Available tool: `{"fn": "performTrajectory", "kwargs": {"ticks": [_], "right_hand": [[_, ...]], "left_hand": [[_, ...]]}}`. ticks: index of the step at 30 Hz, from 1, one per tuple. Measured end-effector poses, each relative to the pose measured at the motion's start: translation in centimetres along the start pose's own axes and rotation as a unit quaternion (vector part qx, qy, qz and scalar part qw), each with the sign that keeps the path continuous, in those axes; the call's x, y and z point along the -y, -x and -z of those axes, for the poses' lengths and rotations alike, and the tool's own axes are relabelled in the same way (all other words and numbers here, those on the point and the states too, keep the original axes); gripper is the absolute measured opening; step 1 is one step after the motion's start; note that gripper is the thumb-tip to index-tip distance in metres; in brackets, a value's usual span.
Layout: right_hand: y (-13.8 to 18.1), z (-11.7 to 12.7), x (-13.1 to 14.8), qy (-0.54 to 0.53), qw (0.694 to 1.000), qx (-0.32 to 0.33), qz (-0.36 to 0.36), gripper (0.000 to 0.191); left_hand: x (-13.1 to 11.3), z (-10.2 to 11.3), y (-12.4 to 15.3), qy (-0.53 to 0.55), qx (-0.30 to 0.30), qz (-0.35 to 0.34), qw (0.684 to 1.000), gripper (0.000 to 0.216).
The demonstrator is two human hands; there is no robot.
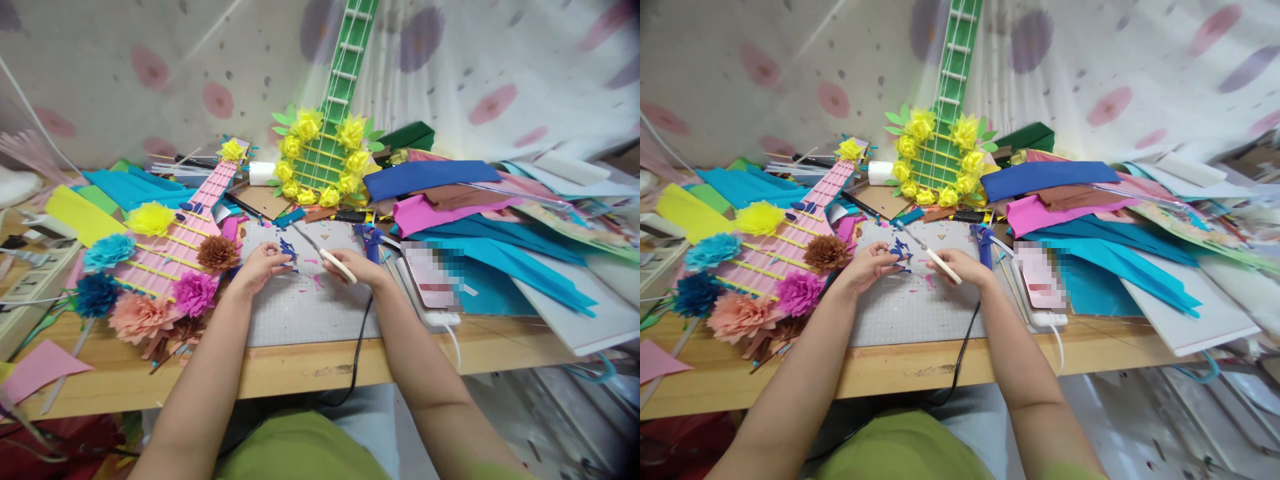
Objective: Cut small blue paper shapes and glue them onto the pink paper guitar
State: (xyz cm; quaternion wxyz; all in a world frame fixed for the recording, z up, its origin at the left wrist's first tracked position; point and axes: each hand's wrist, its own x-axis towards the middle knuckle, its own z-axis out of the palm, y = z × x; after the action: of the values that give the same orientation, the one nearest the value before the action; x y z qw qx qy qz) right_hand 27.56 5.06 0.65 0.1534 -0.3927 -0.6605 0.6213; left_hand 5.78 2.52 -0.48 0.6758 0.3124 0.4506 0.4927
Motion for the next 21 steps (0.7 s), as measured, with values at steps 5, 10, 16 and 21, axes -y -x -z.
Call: {"fn": "performTrajectory", "kwargs": {"ticks": [5, 10, 16, 21], "right_hand": [[-2.2, -2.5, -0.8, -0.210, 0.969, -0.124, 0.035, 0.042], [-3.1, -4.2, -0.8, -0.385, 0.921, -0.040, -0.033, 0.030], [-3.0, -4.3, -0.5, -0.480, 0.876, -0.006, -0.051, 0.020], [-3.1, -4.1, -1.1, -0.479, 0.877, -0.004, -0.035, 0.021]], "left_hand": [[0.6, -0.7, -0.4, -0.002, -0.016, -0.076, 0.997, 0.044], [0.9, -1.0, -0.6, -0.044, 0.024, -0.147, 0.988, 0.043], [1.0, -0.8, -0.7, -0.085, 0.056, -0.194, 0.976, 0.039], [1.1, -0.5, -0.7, -0.117, 0.084, -0.199, 0.969, 0.038]]}}
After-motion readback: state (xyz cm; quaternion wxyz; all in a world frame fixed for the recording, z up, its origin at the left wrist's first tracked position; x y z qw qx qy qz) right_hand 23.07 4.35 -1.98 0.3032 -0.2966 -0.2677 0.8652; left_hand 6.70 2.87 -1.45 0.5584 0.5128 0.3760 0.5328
